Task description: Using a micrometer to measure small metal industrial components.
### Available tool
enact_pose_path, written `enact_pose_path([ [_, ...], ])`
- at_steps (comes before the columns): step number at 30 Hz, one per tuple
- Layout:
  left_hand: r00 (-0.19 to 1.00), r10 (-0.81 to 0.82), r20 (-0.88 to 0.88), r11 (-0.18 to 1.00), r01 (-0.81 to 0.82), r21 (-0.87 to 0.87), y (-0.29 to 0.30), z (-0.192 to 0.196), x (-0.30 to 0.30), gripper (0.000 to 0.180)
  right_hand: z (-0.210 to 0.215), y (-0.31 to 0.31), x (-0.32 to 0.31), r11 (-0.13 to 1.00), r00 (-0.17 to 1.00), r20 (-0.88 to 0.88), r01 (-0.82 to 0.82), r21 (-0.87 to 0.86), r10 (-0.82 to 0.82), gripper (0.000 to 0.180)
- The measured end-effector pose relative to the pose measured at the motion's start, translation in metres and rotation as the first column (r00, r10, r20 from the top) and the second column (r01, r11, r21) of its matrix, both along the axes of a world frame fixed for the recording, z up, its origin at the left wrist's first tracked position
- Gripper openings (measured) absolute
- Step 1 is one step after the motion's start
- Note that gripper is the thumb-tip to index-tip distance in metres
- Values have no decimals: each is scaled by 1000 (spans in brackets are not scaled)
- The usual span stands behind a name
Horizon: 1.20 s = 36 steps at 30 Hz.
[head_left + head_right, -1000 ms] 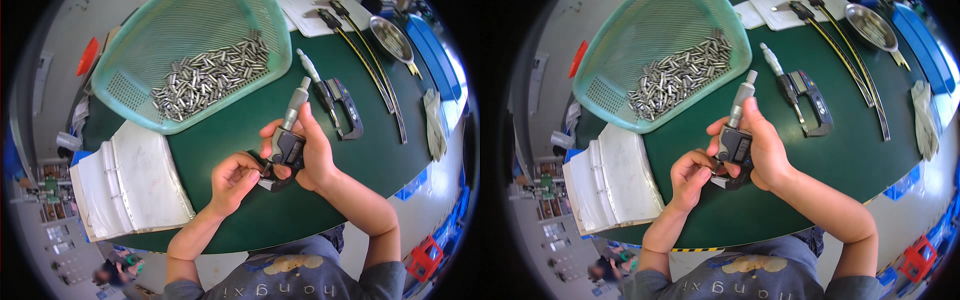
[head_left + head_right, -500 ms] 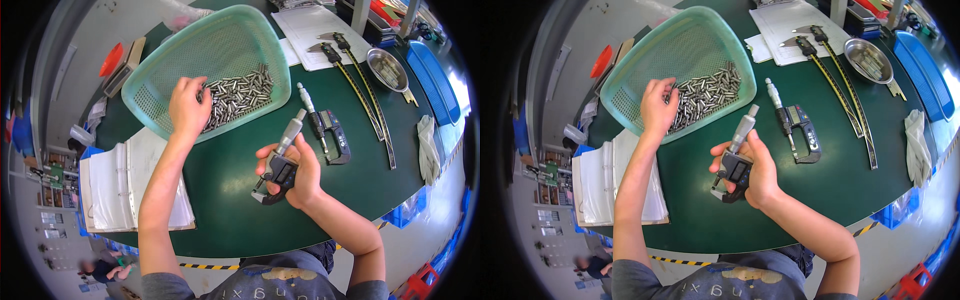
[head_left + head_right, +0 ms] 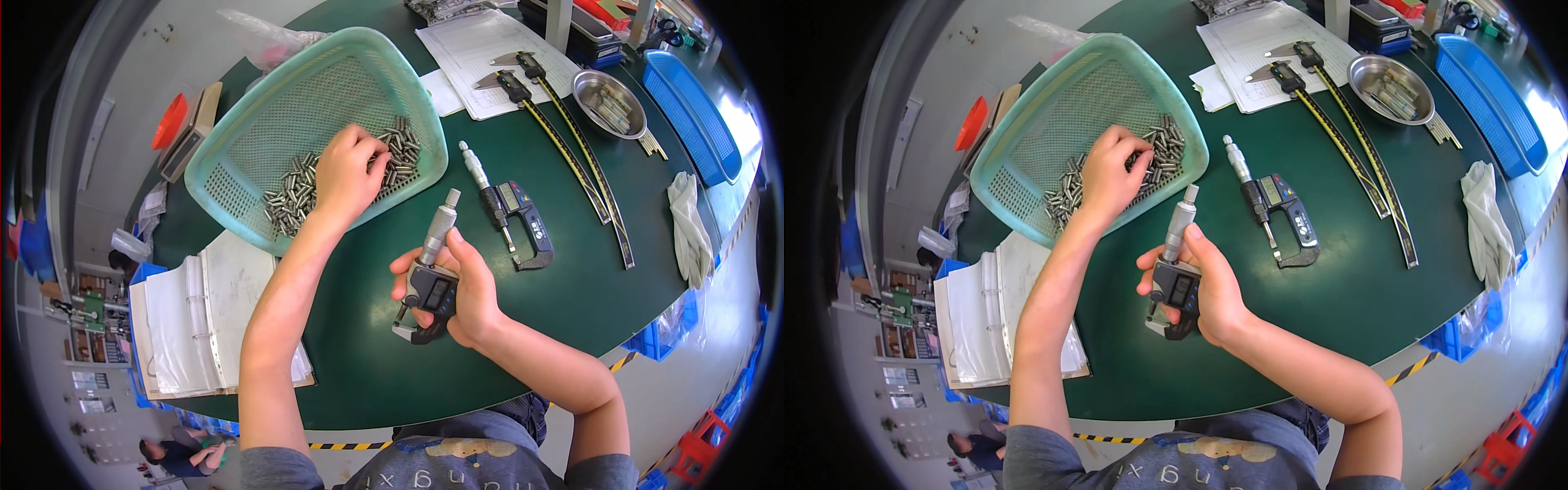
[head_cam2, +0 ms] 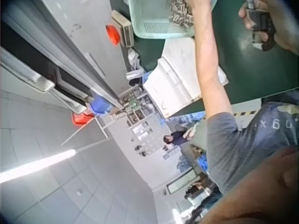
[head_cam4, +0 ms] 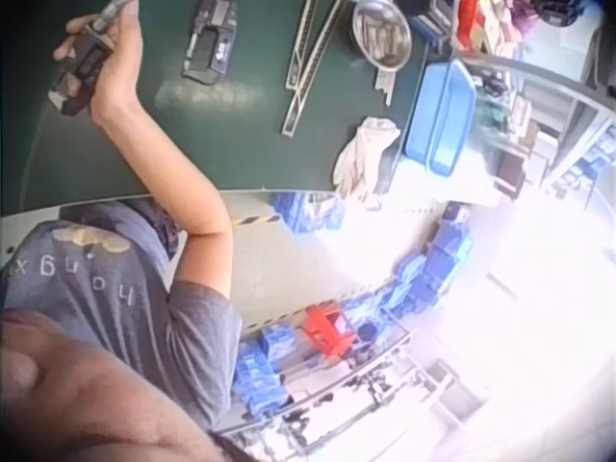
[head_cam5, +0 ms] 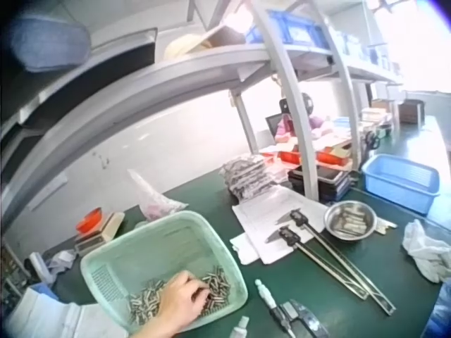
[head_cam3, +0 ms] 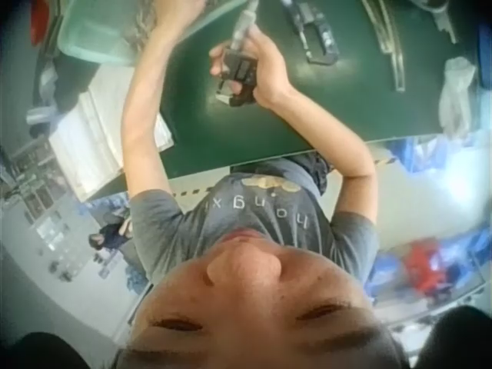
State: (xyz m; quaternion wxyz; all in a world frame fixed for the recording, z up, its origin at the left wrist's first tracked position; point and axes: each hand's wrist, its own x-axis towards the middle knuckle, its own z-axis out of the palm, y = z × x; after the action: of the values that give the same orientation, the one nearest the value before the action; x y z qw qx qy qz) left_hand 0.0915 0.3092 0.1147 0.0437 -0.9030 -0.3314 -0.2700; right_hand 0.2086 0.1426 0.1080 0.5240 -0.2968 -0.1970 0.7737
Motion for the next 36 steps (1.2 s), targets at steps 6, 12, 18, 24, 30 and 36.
enact_pose_path([
  [6,691,435,577,547,307,-779,-85,0,-16,14,-5,3,4,999,997,-66,32,-37,-34,69],
  [12,433,712,553,183,646,-741,-158,-21,-44,18,-7,7,7,992,988,-105,106,-67,-113,65],
  [18,459,682,569,140,682,-718,-172,-27,-43,17,-7,8,7,992,994,-78,70,-109,-79,64],
  [24,438,688,578,153,692,-706,-175,-25,-44,19,-9,7,7,992,995,-86,32,-121,-42,64],
  [30,470,670,575,149,674,-724,-175,-25,-44,19,-8,9,7,994,996,-81,21,-106,-30,64],
  [36,477,658,583,161,667,-727,-175,-26,-43,19,-9,9,6,993,997,-53,44,-105,-50,60],
])
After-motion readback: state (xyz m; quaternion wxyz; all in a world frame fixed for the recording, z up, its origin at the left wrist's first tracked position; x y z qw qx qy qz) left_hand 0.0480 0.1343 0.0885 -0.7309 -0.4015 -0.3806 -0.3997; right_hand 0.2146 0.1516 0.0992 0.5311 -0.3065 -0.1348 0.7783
